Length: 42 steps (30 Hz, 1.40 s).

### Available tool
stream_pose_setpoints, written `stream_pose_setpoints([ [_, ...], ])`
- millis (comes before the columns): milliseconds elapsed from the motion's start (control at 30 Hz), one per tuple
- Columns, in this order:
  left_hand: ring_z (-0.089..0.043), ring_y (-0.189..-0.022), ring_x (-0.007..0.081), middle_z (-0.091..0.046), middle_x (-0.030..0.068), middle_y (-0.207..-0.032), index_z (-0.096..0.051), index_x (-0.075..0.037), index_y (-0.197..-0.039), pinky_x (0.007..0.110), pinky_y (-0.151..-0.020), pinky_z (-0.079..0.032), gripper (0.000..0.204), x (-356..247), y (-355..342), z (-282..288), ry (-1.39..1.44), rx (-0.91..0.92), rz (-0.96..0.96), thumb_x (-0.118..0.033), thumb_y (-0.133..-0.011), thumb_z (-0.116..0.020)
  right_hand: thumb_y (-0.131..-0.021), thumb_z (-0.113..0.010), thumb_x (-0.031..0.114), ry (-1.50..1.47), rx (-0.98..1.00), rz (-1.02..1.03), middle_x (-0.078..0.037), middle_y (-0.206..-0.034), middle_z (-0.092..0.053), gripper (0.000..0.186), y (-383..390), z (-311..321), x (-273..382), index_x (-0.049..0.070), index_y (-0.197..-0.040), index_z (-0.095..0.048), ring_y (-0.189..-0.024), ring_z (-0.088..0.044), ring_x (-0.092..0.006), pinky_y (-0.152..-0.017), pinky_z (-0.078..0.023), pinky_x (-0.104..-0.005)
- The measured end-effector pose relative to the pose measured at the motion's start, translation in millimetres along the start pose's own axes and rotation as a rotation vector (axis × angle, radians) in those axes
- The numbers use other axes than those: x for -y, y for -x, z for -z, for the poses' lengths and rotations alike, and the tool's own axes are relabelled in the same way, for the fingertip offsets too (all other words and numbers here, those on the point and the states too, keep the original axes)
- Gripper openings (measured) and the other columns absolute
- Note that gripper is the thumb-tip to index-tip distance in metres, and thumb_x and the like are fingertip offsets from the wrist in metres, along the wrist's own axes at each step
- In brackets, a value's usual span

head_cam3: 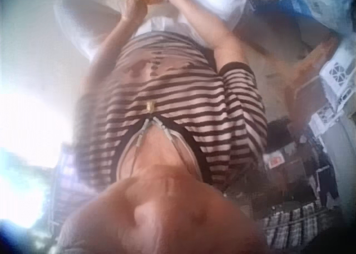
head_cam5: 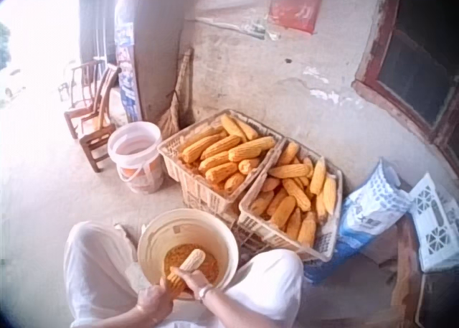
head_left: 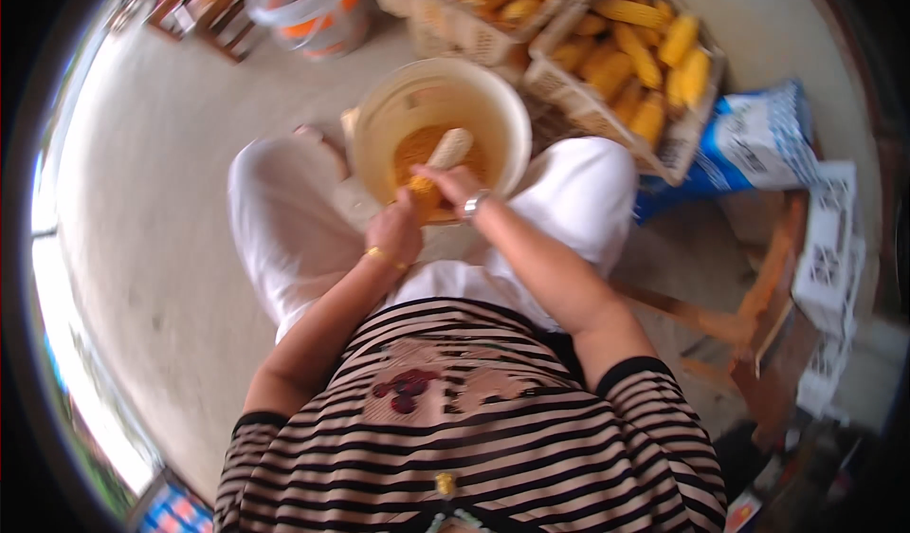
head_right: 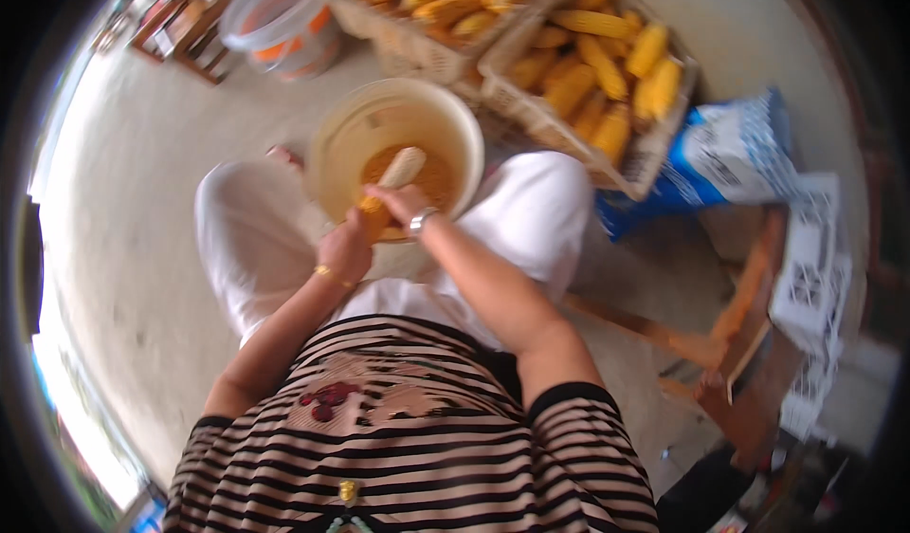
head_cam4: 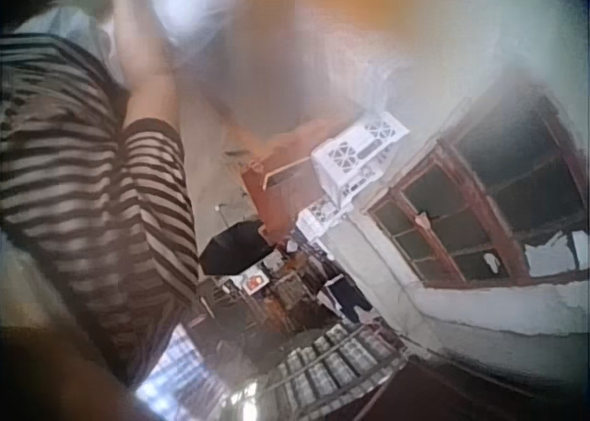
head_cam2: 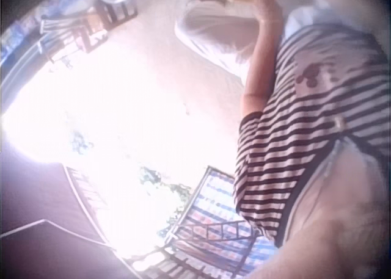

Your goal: The person is removing kernels from a corn cob by hand into a white bucket. They hold the cob over the bucket and use their thumbs to push the kernels off, handling one cob at a time.

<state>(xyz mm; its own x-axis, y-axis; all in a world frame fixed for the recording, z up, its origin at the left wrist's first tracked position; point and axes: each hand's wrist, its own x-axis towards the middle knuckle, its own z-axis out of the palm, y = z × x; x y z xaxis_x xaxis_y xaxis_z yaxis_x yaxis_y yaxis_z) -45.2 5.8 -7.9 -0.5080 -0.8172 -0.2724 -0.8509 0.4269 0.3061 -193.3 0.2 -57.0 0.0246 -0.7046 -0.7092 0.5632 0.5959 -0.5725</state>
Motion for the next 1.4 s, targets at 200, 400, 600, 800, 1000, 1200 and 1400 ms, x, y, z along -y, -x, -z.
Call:
stream_pose_setpoints([
  [200, -0.060, -0.071, 0.0389, -0.061, 0.0214, -0.075, -0.035, -0.003, -0.099, 0.049, -0.063, -0.048, 0.032, -15.5, 5.0, 13.2, -0.110, 0.000, 0.033, -0.009, -0.074, -0.055, -0.066, -0.066, 0.043, 0.451, -0.306, 0.132, -0.021, -0.082, -0.064, 0.054, -3.6, -8.3, -3.6, -0.007, -0.086, -0.064, -0.073, -0.063, -0.0289, -0.064, -0.050, -0.0353],
  [400, -0.061, -0.071, 0.0391, -0.061, 0.0207, -0.078, -0.035, -0.003, -0.100, 0.047, -0.062, -0.049, 0.036, -33.9, 4.9, 23.0, -0.226, 0.028, -0.039, -0.012, -0.074, -0.059, -0.065, -0.068, 0.053, 0.194, -0.303, 0.093, -0.018, -0.084, -0.063, 0.067, 23.9, -9.2, 10.3, -0.010, -0.089, -0.062, -0.072, -0.062, -0.0244, -0.064, -0.048, -0.0325],
  [600, -0.061, -0.073, 0.0373, -0.061, 0.0202, -0.081, -0.034, -0.001, -0.103, 0.045, -0.065, -0.050, 0.042, -30.1, 7.5, 24.9, -0.292, 0.056, -0.003, -0.014, -0.073, -0.061, -0.060, -0.075, 0.045, 0.223, -0.252, 0.150, -0.017, -0.087, -0.062, 0.065, 23.3, -19.0, 9.0, -0.010, -0.091, -0.061, -0.076, -0.061, -0.0234, -0.068, -0.048, -0.0324],
  [800, -0.061, -0.073, 0.0382, -0.061, 0.0207, -0.082, -0.032, -0.001, -0.103, 0.045, -0.065, -0.050, 0.041, -29.1, 4.9, 20.3, -0.283, 0.067, -0.026, -0.011, -0.074, -0.058, -0.059, -0.075, 0.039, 0.282, -0.356, 0.124, -0.018, -0.079, -0.063, 0.053, 18.4, -19.2, 4.7, -0.008, -0.079, -0.063, -0.070, -0.061, -0.0238, -0.065, -0.048, -0.0334],
  [1000, -0.061, -0.073, 0.0385, -0.059, 0.0218, -0.083, -0.032, 0.000, -0.104, 0.045, -0.065, -0.050, 0.036, -33.4, 4.5, 19.9, -0.296, 0.067, -0.027, -0.008, -0.076, -0.053, -0.061, -0.073, 0.044, 0.249, -0.349, 0.057, -0.017, -0.077, -0.063, 0.057, 21.0, -16.7, 9.7, -0.009, -0.081, -0.063, -0.065, -0.060, -0.0232, -0.057, -0.048, -0.0330],
  [1200, -0.061, -0.074, 0.0376, -0.059, 0.0218, -0.082, -0.031, 0.002, -0.108, 0.044, -0.065, -0.050, 0.040, -28.6, 4.2, 20.1, -0.306, 0.070, -0.035, -0.009, -0.076, -0.053, -0.056, -0.080, 0.040, -0.016, -0.187, 0.049, -0.013, -0.073, -0.062, 0.054, 14.7, -18.9, 5.4, -0.006, -0.079, -0.063, -0.061, -0.059, -0.0186, -0.049, -0.047, -0.0314],
  [1400, -0.061, -0.075, 0.0370, -0.059, 0.0215, -0.083, -0.031, 0.003, -0.109, 0.044, -0.065, -0.049, 0.043, -34.3, 4.7, 20.2, -0.292, 0.072, -0.055, -0.010, -0.076, -0.056, -0.057, -0.078, 0.030, 0.121, -0.245, 0.115, -0.013, -0.072, -0.061, 0.042, 10.0, -13.2, 1.2, -0.005, -0.076, -0.063, -0.061, -0.059, -0.0184, -0.051, -0.047, -0.0312],
])
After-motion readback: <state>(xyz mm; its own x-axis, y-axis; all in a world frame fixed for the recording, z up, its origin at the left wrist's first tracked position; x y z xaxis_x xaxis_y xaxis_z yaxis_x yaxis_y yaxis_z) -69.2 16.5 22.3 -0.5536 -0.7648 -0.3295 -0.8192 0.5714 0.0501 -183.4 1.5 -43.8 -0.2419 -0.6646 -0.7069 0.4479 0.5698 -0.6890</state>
